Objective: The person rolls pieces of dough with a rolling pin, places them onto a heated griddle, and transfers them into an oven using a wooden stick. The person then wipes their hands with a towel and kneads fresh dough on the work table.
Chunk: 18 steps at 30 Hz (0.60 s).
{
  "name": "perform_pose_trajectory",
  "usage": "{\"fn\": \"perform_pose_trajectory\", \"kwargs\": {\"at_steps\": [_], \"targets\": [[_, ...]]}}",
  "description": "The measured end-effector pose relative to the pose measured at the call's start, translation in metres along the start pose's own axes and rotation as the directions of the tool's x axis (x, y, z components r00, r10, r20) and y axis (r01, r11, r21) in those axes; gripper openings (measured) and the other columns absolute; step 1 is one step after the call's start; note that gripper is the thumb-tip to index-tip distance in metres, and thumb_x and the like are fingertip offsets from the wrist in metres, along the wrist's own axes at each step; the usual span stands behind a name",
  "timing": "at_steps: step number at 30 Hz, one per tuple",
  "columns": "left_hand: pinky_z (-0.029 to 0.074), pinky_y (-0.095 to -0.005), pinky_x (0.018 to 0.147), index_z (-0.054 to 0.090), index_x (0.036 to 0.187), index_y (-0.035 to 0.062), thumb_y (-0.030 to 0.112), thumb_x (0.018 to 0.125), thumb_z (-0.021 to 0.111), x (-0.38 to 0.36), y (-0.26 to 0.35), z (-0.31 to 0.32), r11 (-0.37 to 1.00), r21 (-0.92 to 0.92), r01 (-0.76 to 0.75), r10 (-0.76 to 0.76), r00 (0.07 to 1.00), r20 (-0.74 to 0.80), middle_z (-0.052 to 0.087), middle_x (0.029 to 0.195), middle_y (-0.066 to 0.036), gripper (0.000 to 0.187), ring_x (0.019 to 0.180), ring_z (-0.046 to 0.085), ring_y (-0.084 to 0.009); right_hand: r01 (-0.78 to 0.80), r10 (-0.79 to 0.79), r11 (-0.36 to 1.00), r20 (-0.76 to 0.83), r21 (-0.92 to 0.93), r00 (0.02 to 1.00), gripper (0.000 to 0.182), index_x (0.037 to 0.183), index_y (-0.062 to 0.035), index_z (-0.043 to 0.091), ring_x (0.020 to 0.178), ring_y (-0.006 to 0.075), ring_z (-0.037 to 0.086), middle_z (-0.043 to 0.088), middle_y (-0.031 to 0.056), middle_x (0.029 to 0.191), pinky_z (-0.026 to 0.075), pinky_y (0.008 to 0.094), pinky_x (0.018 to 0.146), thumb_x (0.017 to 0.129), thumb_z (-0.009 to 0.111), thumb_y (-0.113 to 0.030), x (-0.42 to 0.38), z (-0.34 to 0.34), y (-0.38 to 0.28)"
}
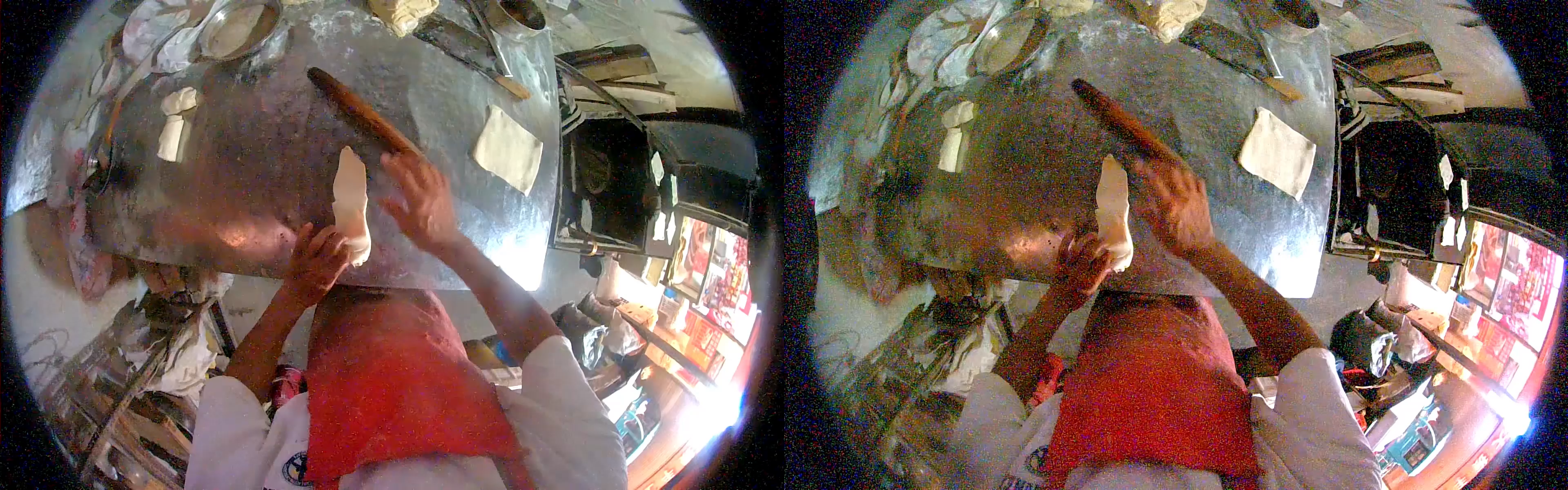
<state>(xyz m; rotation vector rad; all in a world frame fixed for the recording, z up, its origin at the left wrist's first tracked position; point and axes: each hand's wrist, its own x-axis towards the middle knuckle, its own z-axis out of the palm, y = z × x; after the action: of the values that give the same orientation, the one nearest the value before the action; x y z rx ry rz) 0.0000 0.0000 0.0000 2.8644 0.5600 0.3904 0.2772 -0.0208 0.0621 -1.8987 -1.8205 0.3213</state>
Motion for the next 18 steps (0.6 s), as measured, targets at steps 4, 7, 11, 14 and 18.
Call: {"fn": "perform_pose_trajectory", "kwargs": {"at_steps": [4, 7, 11, 14, 18], "targets": [[0.029, -0.0519, 0.111, 0.062, 0.114, 0.0069, 0.023, 0.092, 0.064, 0.045, 0.025, -0.002, 0.906, -0.305, 0.295, -0.314, 0.949, -0.014, 0.056, 0.122, -0.014, 0.028, 0.126, 0.046, -0.0334, -0.104, 0.066, 0.973, 0.184, 0.205, 0.981, 0.061, 0.133, -0.0136, 0.055, 0.097, 0.0291, 0.066, 0.062, 0.0128, 0.116, 0.052, 0.0437, 0.086, 0.079, 0.081, -0.025, -0.058, 0.0, -0.015], [0.038, -0.0493, 0.1, 0.058, 0.106, 0.0046, 0.019, 0.09, 0.065, 0.064, 0.009, -0.011, 0.851, -0.332, 0.406, -0.443, 0.896, -0.039, 0.056, 0.119, -0.015, 0.023, 0.115, 0.052, -0.0346, -0.367, 0.345, 0.908, 0.136, 0.204, 0.929, 0.055, 0.124, -0.0097, 0.058, 0.086, 0.0293, 0.068, 0.065, 0.0121, 0.102, 0.054, 0.0405, 0.078, 0.078, 0.082, -0.027, -0.053, 0.039, -0.025], [0.042, -0.0478, 0.096, 0.052, 0.116, 0.0046, 0.016, 0.087, 0.068, 0.064, -0.01, 0.001, 0.748, -0.403, 0.528, -0.566, 0.824, 0.03, 0.057, 0.119, -0.016, 0.035, 0.108, 0.055, -0.036, -0.41, 0.398, 0.873, 0.101, 0.263, 0.912, 0.05, 0.116, -0.0077, 0.06, 0.085, 0.0289, 0.069, 0.067, 0.0126, 0.095, 0.055, 0.0379, 0.074, 0.078, 0.083, -0.032, -0.04, 0.052, -0.025], [0.042, -0.0423, 0.103, 0.043, 0.133, 0.0011, 0.014, 0.092, 0.065, 0.057, -0.048, 0.052, 0.402, -0.71, 0.578, -0.645, 0.729, 0.228, 0.057, 0.123, -0.018, 0.049, 0.112, 0.057, -0.0313, -0.533, 0.482, 0.789, 0.231, 0.307, 0.845, 0.05, 0.114, -0.0091, 0.062, 0.087, 0.0273, 0.069, 0.07, 0.0123, 0.095, 0.054, 0.0372, 0.076, 0.078, 0.082, -0.038, -0.028, 0.052, -0.018], [0.047, -0.0403, 0.095, 0.043, 0.13, 0.004, 0.014, 0.086, 0.069, 0.106, -0.067, 0.061, 0.697, -0.397, 0.597, -0.65, 0.76, 0.003, 0.058, 0.116, -0.016, 0.052, 0.108, 0.058, -0.0272, -0.665, 0.563, 0.728, 0.41, 0.164, 0.717, 0.059, 0.112, -0.0105, 0.065, 0.092, 0.027, 0.069, 0.071, 0.0111, 0.099, 0.053, 0.0398, 0.08, 0.073, 0.08, -0.052, -0.007, 0.032, -0.028]]}}
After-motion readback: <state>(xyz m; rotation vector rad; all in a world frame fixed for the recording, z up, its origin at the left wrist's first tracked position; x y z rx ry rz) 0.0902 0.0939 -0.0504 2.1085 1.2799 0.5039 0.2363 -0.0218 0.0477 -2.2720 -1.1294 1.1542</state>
